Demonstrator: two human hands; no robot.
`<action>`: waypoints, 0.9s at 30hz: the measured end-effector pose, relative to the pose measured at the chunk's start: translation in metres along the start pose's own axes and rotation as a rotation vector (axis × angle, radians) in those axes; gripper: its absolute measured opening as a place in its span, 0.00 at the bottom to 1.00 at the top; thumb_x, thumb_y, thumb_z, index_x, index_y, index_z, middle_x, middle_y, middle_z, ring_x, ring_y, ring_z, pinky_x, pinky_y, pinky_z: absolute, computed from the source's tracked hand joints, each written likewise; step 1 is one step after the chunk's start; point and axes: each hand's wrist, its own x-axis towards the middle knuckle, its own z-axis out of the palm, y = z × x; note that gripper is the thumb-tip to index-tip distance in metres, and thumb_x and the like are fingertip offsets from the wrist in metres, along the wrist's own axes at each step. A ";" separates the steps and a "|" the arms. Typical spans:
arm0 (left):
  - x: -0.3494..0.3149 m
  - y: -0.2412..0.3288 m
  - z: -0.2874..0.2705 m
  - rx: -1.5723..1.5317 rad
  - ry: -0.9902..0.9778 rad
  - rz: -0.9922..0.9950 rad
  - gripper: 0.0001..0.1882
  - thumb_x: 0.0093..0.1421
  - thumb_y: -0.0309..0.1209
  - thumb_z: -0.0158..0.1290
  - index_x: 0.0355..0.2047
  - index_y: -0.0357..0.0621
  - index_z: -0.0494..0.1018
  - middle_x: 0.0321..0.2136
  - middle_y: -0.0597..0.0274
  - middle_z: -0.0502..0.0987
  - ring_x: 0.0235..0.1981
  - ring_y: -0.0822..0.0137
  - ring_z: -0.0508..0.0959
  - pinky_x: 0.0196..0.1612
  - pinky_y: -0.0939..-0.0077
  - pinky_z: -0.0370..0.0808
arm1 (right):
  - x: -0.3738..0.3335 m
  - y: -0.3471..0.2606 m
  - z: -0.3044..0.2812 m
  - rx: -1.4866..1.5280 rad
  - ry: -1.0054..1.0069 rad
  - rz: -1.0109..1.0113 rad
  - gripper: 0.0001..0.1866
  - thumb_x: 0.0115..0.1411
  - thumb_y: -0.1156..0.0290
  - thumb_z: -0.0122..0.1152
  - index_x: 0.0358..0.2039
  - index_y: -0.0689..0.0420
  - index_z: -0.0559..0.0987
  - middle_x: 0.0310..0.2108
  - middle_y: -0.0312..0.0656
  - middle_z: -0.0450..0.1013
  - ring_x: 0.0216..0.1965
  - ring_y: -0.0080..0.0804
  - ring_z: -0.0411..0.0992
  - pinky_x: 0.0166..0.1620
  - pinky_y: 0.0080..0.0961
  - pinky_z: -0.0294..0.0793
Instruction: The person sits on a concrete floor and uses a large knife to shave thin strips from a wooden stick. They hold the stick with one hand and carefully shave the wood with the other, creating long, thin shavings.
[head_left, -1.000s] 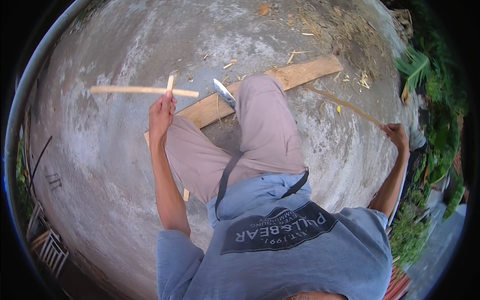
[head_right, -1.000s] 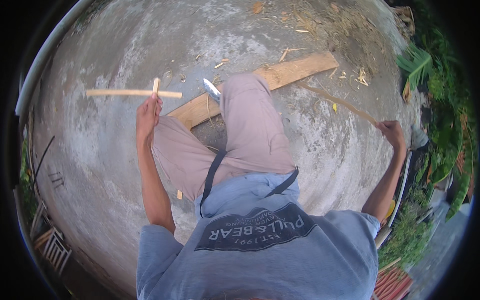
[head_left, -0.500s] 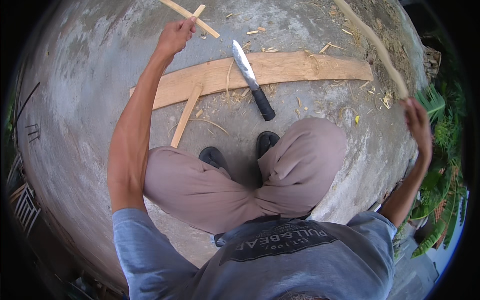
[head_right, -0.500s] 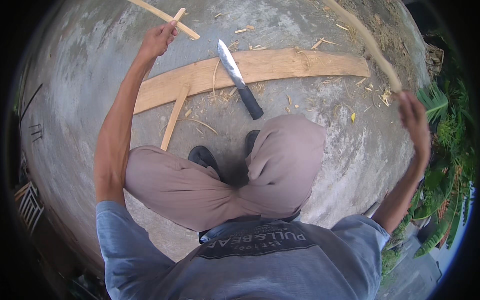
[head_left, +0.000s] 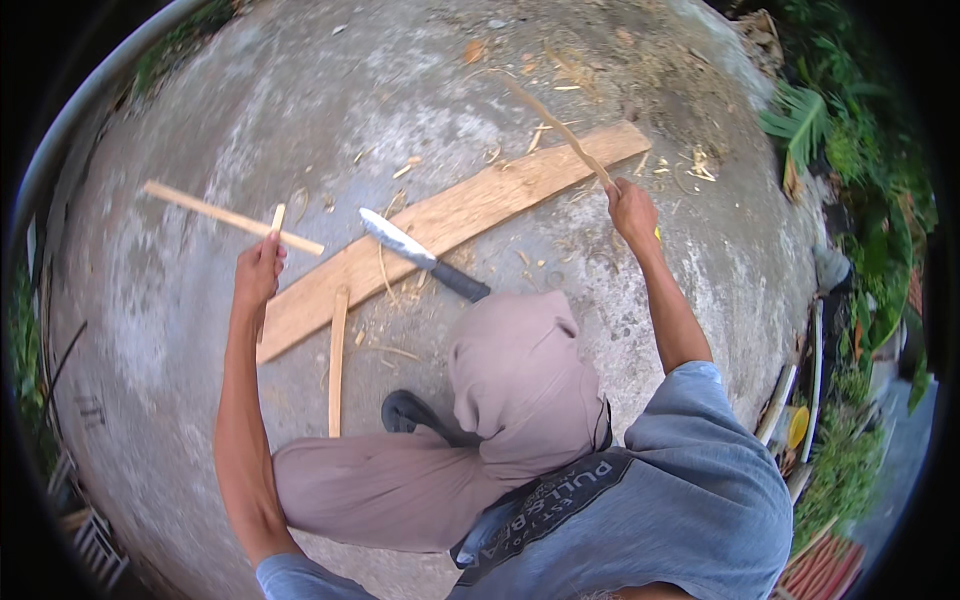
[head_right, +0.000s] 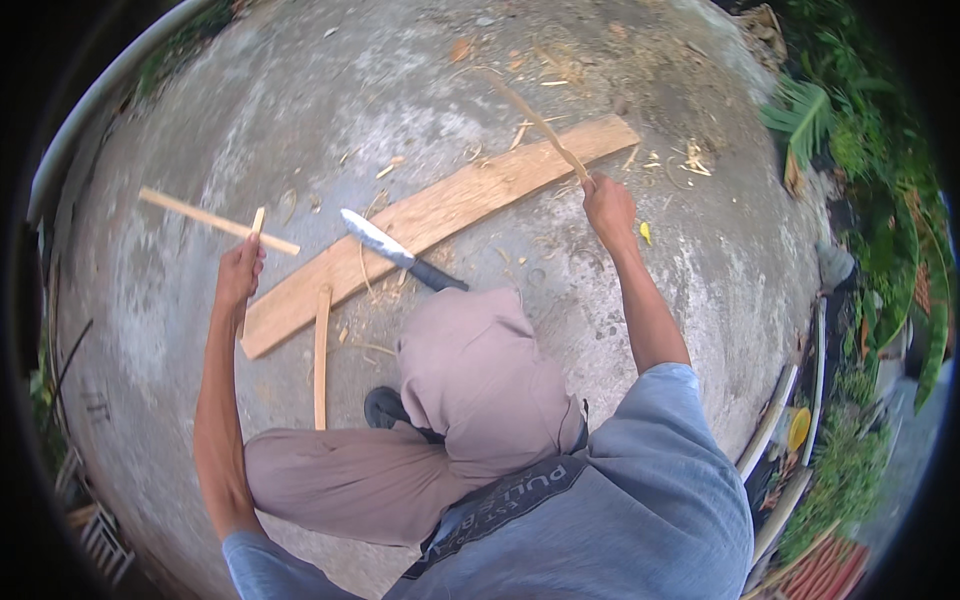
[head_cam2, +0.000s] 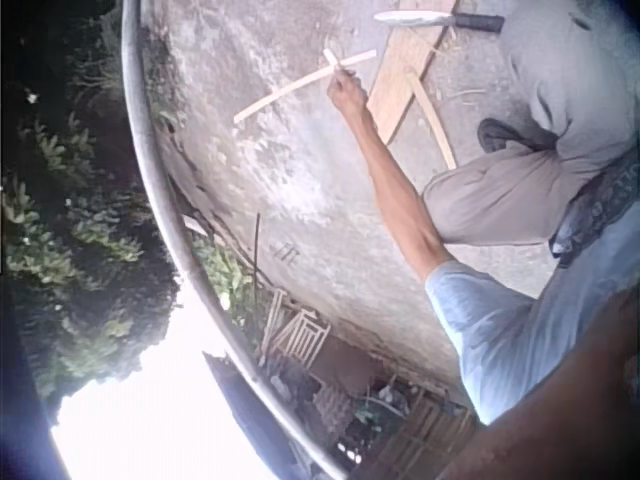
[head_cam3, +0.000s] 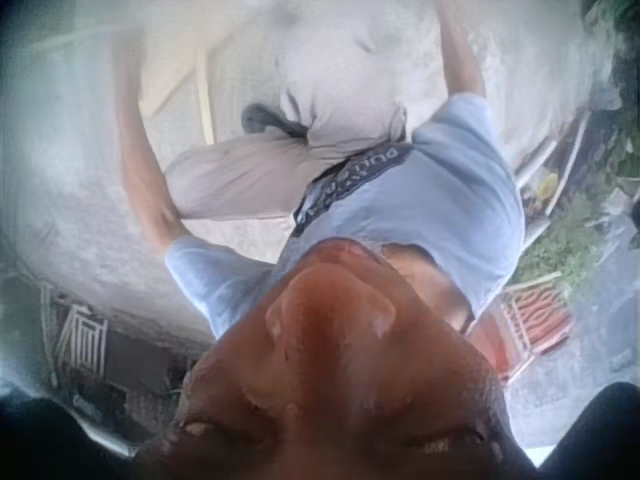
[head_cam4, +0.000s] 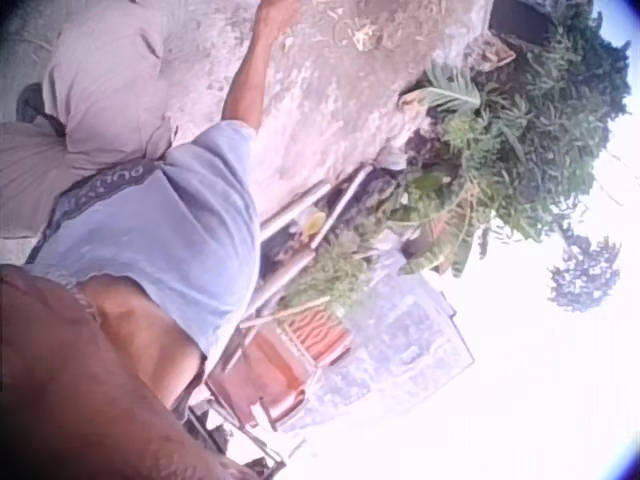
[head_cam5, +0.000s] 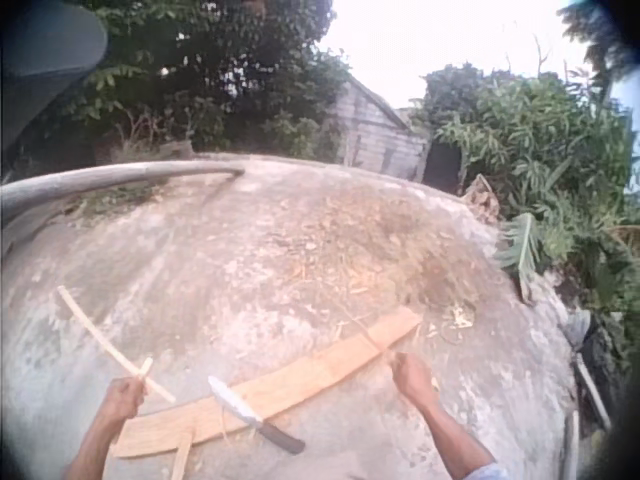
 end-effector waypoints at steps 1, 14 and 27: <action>-0.001 0.002 0.001 -0.027 -0.008 -0.018 0.25 0.70 0.53 0.50 0.26 0.45 0.73 0.13 0.76 0.62 0.11 0.81 0.57 0.14 0.79 0.52 | -0.001 0.007 -0.011 0.033 -0.039 -0.029 0.15 0.67 0.55 0.56 0.38 0.53 0.82 0.29 0.57 0.79 0.36 0.60 0.78 0.39 0.54 0.74; 0.036 0.008 0.054 0.056 -0.205 0.123 0.24 0.71 0.53 0.49 0.27 0.46 0.72 0.15 0.76 0.63 0.11 0.82 0.57 0.14 0.82 0.51 | 0.009 0.074 -0.047 0.191 -0.039 0.032 0.18 0.66 0.56 0.59 0.39 0.59 0.84 0.28 0.56 0.79 0.33 0.54 0.78 0.38 0.46 0.74; 0.025 -0.011 0.020 0.125 -0.106 0.064 0.27 0.69 0.52 0.51 0.23 0.42 0.73 0.14 0.72 0.65 0.14 0.79 0.60 0.17 0.77 0.55 | 0.131 0.125 0.016 0.106 0.262 0.087 0.19 0.65 0.56 0.62 0.35 0.63 0.84 0.20 0.54 0.74 0.24 0.35 0.75 0.32 0.41 0.72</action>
